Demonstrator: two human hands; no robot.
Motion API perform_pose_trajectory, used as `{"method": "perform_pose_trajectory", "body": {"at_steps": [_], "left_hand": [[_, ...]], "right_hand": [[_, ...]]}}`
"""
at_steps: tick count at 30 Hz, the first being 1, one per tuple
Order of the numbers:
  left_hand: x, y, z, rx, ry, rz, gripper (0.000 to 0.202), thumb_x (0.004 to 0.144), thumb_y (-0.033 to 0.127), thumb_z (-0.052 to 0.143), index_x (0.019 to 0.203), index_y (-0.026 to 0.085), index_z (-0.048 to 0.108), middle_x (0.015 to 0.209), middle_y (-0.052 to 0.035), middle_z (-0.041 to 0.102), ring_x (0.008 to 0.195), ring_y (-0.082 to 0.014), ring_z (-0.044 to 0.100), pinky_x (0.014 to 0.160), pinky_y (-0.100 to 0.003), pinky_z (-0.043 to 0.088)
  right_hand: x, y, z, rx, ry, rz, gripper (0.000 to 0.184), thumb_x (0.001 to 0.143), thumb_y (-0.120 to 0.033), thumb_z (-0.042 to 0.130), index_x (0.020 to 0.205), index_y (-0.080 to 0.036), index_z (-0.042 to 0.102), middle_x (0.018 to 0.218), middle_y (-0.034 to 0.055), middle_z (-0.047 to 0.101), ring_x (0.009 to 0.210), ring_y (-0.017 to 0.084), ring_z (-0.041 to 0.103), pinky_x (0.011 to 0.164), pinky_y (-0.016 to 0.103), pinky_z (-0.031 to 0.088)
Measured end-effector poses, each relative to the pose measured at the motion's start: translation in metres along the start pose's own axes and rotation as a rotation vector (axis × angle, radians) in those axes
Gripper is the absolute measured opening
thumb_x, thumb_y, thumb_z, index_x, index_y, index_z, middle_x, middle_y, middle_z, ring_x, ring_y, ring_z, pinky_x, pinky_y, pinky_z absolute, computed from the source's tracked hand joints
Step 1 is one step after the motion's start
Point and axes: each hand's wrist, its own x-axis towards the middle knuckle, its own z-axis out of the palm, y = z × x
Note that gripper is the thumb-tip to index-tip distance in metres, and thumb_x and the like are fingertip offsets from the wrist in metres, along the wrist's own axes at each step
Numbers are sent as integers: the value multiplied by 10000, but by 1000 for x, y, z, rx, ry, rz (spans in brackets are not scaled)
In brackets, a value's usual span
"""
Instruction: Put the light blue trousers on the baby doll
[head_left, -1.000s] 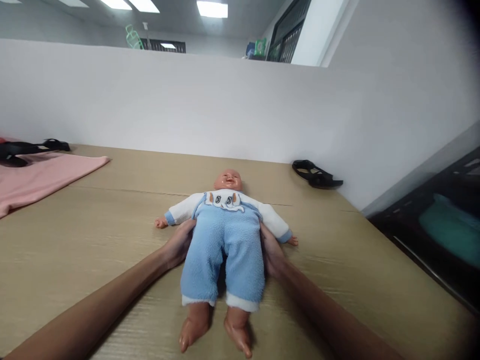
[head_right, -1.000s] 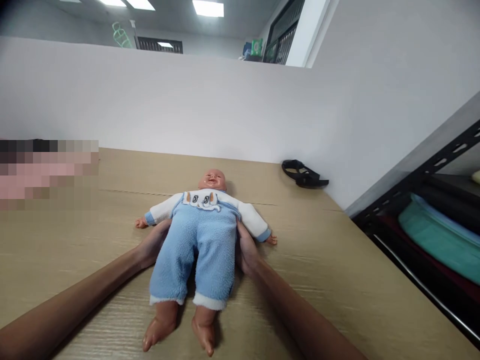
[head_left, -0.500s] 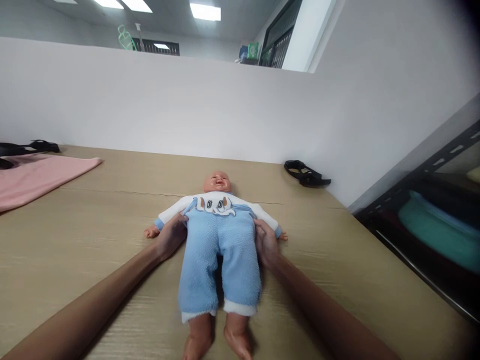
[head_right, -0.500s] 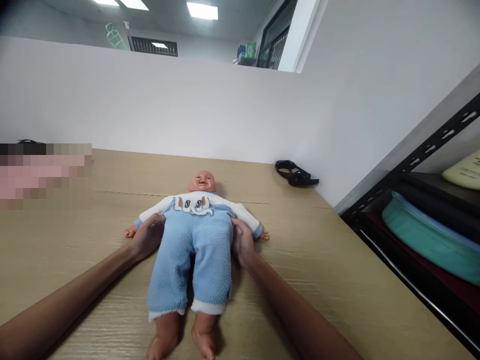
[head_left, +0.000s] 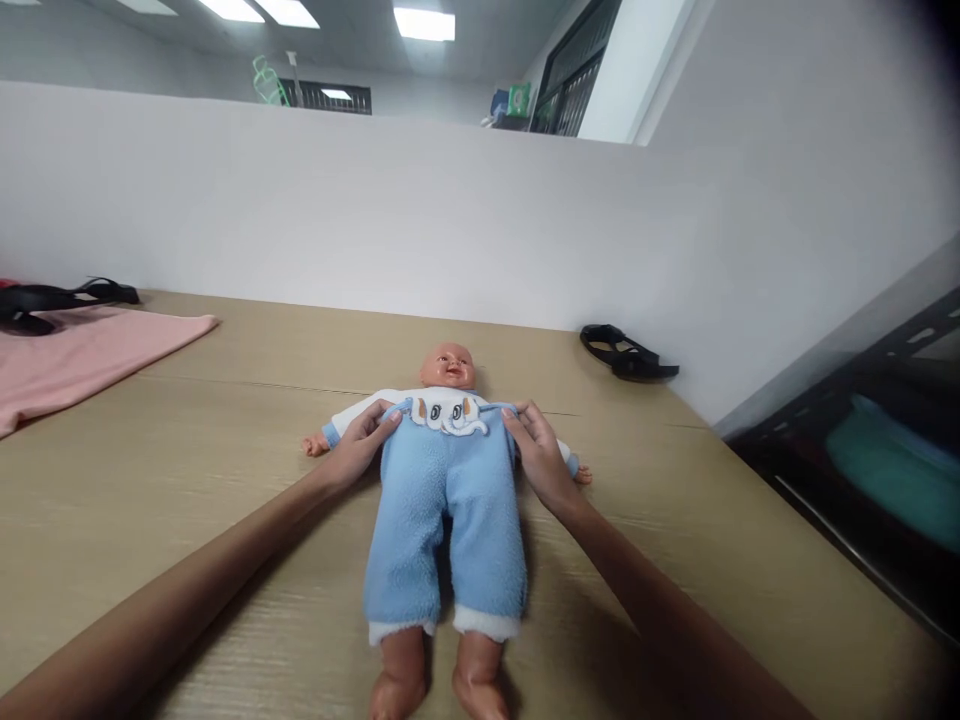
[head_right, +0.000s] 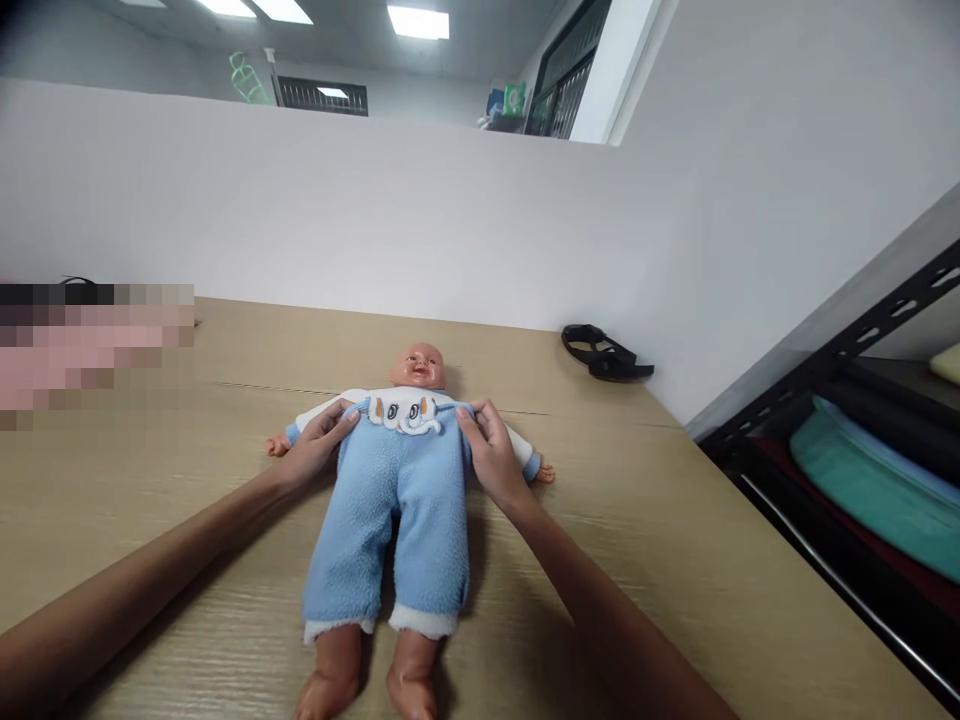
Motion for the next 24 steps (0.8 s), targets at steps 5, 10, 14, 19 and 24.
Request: {"method": "perform_pose_trajectory", "body": {"at_steps": [5,10,14,19,24], "left_hand": [[1,3,4,77,38,44,542,954,749,804,1038,222,706,998,-20,671,926,-220,567,895,-344,465],[-2,-3,1,136,70,91,522,994,740,759,1035,221,727,1021,-36,683,1001,-250,583,940,-354,469],[-3,-5,7,124,166,153,495,1026,717,740,1028,223,719,1026,-32,688,1022,-247,595,969,-350,474],[-7,-7,13,120,268,209,437,1076,672,699,1084,235,703,1050,-34,694,1048,-249,626,984,-355,474],[-13,-11,13,226,313,269,360,1126,602,651,1104,247,704,1090,-53,692,1065,-263,635,1010,-388,470]], "right_hand": [[22,28,0,-239,-76,34,553,943,-836,620,922,-286,576,833,-17,612,818,248,592,824,366,527],[11,32,-1,-408,-22,-6,433,1018,-705,577,973,-278,635,949,44,722,946,311,678,960,451,539],[14,-1,7,-541,104,-236,215,1056,-474,579,1096,-279,659,1168,143,768,1153,372,681,1116,541,508],[58,-47,46,-505,-182,-408,130,1106,-340,584,1126,-276,695,1202,129,789,1204,351,686,1145,550,517],[131,-53,115,-582,-748,-433,198,1059,-177,621,1201,-213,753,1305,136,810,1243,304,725,1138,497,549]]}}
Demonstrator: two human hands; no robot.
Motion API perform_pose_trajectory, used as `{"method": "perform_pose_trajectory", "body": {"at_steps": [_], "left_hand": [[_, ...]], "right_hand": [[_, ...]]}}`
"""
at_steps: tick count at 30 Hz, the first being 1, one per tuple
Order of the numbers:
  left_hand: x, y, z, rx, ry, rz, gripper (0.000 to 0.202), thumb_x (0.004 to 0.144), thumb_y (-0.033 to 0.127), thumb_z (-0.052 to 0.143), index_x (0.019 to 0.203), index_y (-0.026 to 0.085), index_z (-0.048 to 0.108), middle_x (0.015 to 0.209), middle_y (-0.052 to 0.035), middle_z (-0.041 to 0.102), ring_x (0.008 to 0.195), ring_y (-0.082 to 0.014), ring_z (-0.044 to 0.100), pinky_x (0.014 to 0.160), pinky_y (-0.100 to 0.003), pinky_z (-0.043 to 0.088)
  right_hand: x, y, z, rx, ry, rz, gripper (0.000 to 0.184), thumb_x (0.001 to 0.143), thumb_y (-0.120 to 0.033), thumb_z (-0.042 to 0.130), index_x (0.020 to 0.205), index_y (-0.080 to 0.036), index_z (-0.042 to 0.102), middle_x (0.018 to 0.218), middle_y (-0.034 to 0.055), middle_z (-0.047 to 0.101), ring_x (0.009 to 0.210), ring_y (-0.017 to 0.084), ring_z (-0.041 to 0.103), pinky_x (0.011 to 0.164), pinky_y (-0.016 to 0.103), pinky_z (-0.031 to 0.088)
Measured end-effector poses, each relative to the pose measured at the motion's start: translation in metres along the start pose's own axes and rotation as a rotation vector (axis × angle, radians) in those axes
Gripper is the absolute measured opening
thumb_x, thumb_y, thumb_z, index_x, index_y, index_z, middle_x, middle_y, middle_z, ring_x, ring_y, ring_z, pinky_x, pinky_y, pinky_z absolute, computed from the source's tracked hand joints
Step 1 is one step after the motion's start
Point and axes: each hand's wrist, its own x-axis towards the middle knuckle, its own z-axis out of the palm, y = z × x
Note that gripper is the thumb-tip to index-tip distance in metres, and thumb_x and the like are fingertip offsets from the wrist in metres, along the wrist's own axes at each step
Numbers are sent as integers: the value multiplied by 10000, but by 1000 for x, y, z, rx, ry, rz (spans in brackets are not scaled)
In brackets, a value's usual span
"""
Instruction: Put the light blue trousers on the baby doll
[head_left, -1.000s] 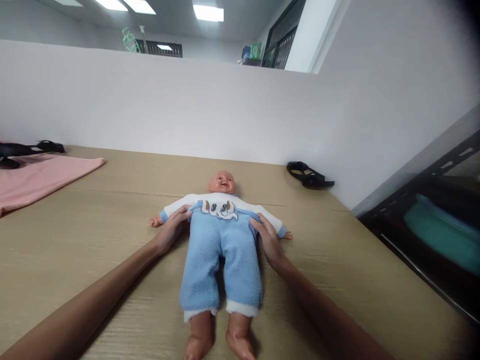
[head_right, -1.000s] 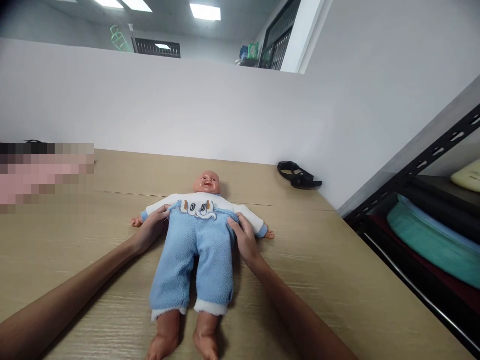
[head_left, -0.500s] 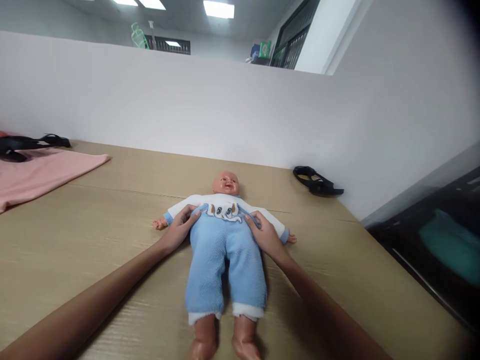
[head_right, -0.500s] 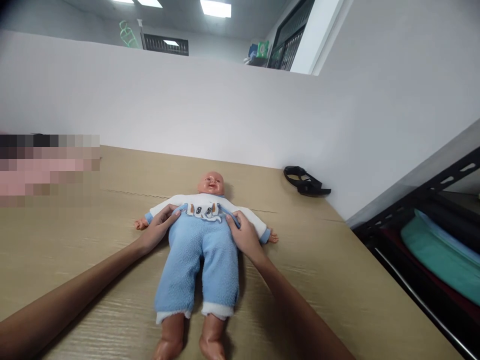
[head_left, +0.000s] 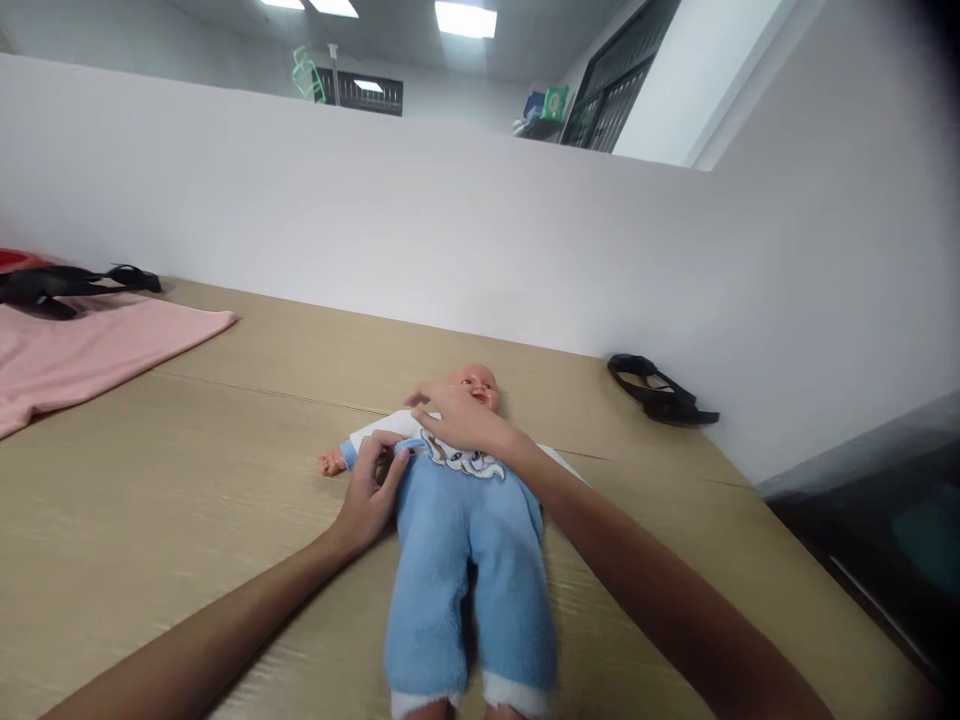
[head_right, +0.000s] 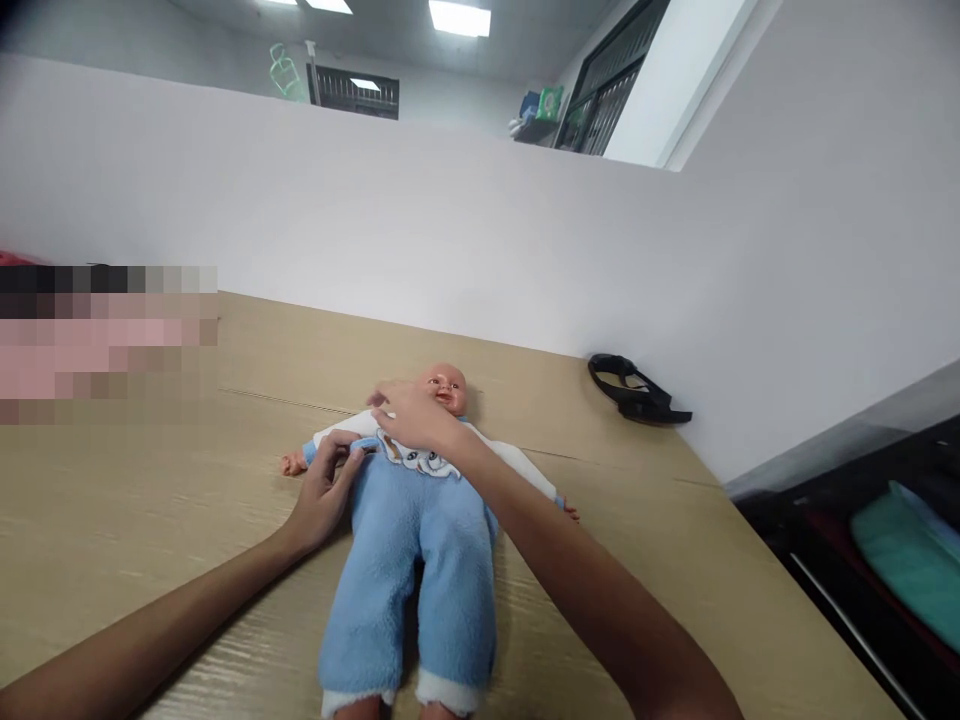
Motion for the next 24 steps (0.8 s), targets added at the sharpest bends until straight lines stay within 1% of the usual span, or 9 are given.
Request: {"method": "perform_pose_trajectory", "body": {"at_steps": [2,4,7,9,12,14,17,21,24], "left_hand": [[-1,-1,-1,24,-2,25,328,1139,572,641,1105,252,703,1083,-53,688,1052,-262,621,997,-391,466],[-2,-2,-1,21,-6,25,320,1143,565,637,1106,253,701,1060,-50,685,1022,-261,613,972,-388,469],[-2,0,-1,22,-9,19,323,1154,553,619,1084,251,708,1027,-47,683,985,-255,606,938,-380,473],[-2,1,-1,15,-12,24,309,1161,531,615,1069,251,707,1009,-44,679,963,-248,604,914,-375,475],[-2,2,0,1,-10,54,300,1167,509,607,1043,253,702,988,-46,679,941,-248,608,890,-376,483],[-4,1,-1,20,5,93,293,1170,496,600,1045,253,706,976,-51,687,928,-251,613,886,-385,490],[-8,-4,-4,139,30,209,212,1168,431,619,1103,261,728,1030,-68,711,992,-265,641,942,-410,508],[-16,-11,-8,298,161,406,118,1158,326,634,1183,295,745,1241,-104,649,1214,-285,634,1070,-448,522],[-16,-12,-7,205,215,485,144,1182,314,574,1218,297,713,1301,-97,637,1267,-269,638,1101,-451,537]], "right_hand": [[35,7,9,-1,-170,-79,281,915,-125,796,1175,-232,790,1292,95,829,1222,294,745,1094,448,578],[59,9,20,-38,-355,-160,376,829,-90,864,1165,-252,811,1258,64,843,1143,281,767,984,393,597],[71,7,35,-93,-460,-188,316,863,-77,813,1128,-250,824,1110,49,849,922,254,756,766,333,544],[67,4,39,-98,-415,-174,263,888,-83,772,1100,-232,818,1060,53,834,864,250,723,724,329,505],[52,2,34,-79,-294,-152,283,939,-138,715,1208,-203,776,1183,84,807,974,267,709,818,355,526],[41,6,25,26,-187,-140,354,955,-134,636,1290,-191,731,1226,83,780,1029,260,698,901,371,537],[26,16,11,238,-83,-133,423,896,-89,562,1285,-177,704,1165,61,756,1008,238,686,925,360,539],[9,25,2,318,-89,-154,423,878,-65,541,1255,-165,706,1209,87,770,1045,247,710,925,362,557],[2,25,4,312,-77,-214,424,888,-33,557,1252,-167,728,1244,106,785,1135,264,728,1016,392,553]]}}
